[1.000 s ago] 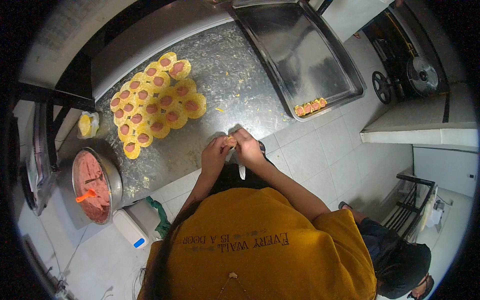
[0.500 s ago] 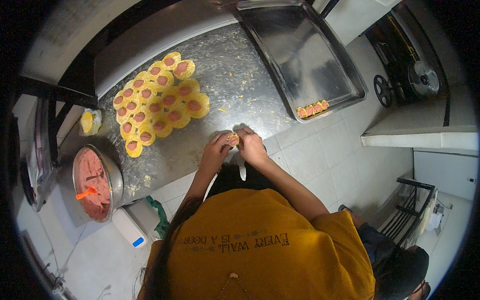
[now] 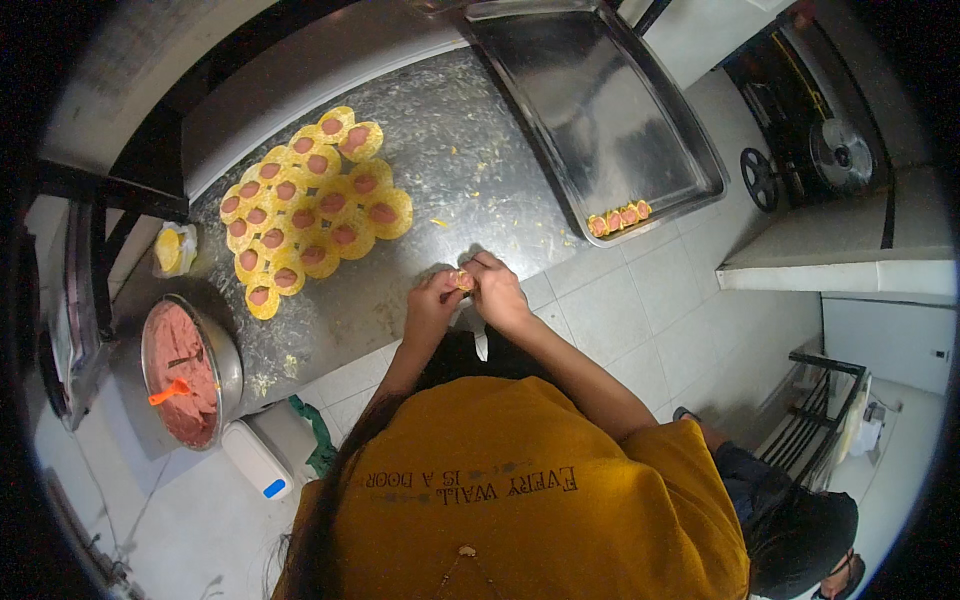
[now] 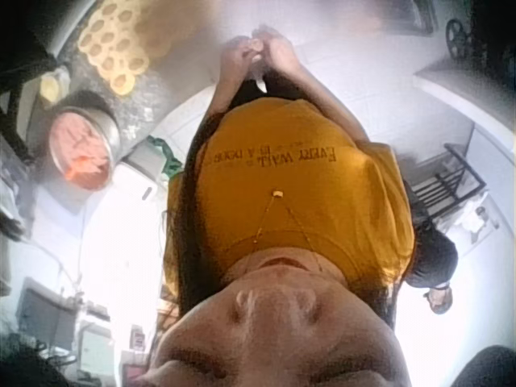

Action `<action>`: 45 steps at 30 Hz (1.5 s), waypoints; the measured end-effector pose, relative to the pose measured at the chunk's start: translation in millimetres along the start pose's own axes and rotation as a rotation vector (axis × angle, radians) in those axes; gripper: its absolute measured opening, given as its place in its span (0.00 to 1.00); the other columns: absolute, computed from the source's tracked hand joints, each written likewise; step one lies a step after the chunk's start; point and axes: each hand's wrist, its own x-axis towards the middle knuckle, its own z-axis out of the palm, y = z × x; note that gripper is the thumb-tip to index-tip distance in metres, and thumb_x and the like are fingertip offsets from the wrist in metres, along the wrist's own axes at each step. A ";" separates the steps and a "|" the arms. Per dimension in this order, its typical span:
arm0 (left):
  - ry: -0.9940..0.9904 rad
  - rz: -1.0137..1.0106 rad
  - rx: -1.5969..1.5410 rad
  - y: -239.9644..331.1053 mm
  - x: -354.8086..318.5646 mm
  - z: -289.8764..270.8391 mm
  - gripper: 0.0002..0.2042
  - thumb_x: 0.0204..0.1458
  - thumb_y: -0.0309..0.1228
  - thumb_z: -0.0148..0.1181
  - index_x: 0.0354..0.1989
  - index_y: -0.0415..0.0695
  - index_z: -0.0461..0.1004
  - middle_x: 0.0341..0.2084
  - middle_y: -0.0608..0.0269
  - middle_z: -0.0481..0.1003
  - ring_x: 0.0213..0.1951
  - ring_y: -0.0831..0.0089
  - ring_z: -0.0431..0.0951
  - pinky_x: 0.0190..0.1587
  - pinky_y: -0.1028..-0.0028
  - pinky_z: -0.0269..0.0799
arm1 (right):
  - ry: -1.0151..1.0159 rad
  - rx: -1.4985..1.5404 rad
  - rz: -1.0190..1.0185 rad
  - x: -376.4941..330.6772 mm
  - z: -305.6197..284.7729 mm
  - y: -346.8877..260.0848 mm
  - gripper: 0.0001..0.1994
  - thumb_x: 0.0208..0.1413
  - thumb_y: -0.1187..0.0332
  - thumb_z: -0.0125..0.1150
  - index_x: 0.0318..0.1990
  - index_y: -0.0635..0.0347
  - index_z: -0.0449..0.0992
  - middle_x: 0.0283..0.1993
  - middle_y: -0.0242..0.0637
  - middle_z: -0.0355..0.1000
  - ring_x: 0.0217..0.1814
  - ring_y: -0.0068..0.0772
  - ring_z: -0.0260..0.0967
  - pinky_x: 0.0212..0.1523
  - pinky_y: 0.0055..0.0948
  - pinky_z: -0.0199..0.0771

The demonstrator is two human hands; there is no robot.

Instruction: The person repeatedly picks up small yellow dough circles with a pink filling, folds them by hand, and places them in a row on a metal tray. The person continues this process throughout the clip, filling the tray with the folded items.

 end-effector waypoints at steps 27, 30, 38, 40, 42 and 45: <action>0.836 -0.572 0.491 -130.7 -92.2 -203.3 0.12 0.49 0.28 0.53 0.36 0.30 0.72 0.34 0.42 0.74 0.37 0.52 0.75 0.42 0.62 0.70 | 0.131 0.184 -0.003 8.5 -96.5 43.2 0.15 0.35 0.83 0.60 0.36 0.60 0.76 0.37 0.40 0.71 0.36 0.38 0.72 0.37 0.30 0.73; 0.861 -0.630 0.638 -119.2 -75.6 -216.1 0.12 0.44 0.32 0.64 0.28 0.34 0.73 0.24 0.50 0.75 0.27 0.59 0.76 0.32 0.65 0.71 | 0.274 0.060 0.206 18.8 -183.8 102.4 0.15 0.33 0.81 0.62 0.34 0.59 0.78 0.36 0.40 0.73 0.37 0.35 0.73 0.39 0.32 0.73; 0.849 -0.804 0.674 -142.3 -43.8 -218.8 0.13 0.42 0.38 0.65 0.25 0.38 0.76 0.25 0.53 0.77 0.26 0.56 0.76 0.32 0.62 0.70 | 0.098 -0.319 0.308 11.6 -258.3 243.3 0.13 0.35 0.75 0.58 0.34 0.58 0.78 0.34 0.44 0.72 0.38 0.44 0.72 0.39 0.33 0.72; 0.847 -0.801 0.663 -146.0 -44.2 -222.6 0.15 0.40 0.40 0.66 0.25 0.38 0.76 0.25 0.53 0.77 0.26 0.55 0.76 0.32 0.61 0.70 | 0.009 -0.367 0.227 22.3 -251.9 249.7 0.13 0.36 0.75 0.58 0.34 0.59 0.77 0.34 0.43 0.71 0.39 0.41 0.71 0.40 0.32 0.71; 0.846 -0.800 0.655 -149.7 -45.3 -227.7 0.17 0.38 0.41 0.66 0.25 0.37 0.76 0.25 0.53 0.77 0.25 0.53 0.75 0.31 0.61 0.69 | -0.106 -0.274 0.265 27.8 -247.0 249.8 0.12 0.38 0.74 0.56 0.35 0.60 0.78 0.36 0.43 0.72 0.40 0.43 0.71 0.41 0.33 0.71; 0.852 -0.831 0.657 -142.5 -46.3 -224.6 0.17 0.39 0.41 0.66 0.25 0.37 0.76 0.25 0.52 0.77 0.25 0.53 0.75 0.31 0.61 0.68 | -0.245 -0.142 0.285 30.3 -250.2 238.4 0.13 0.40 0.72 0.58 0.37 0.61 0.78 0.39 0.44 0.73 0.39 0.42 0.72 0.41 0.32 0.71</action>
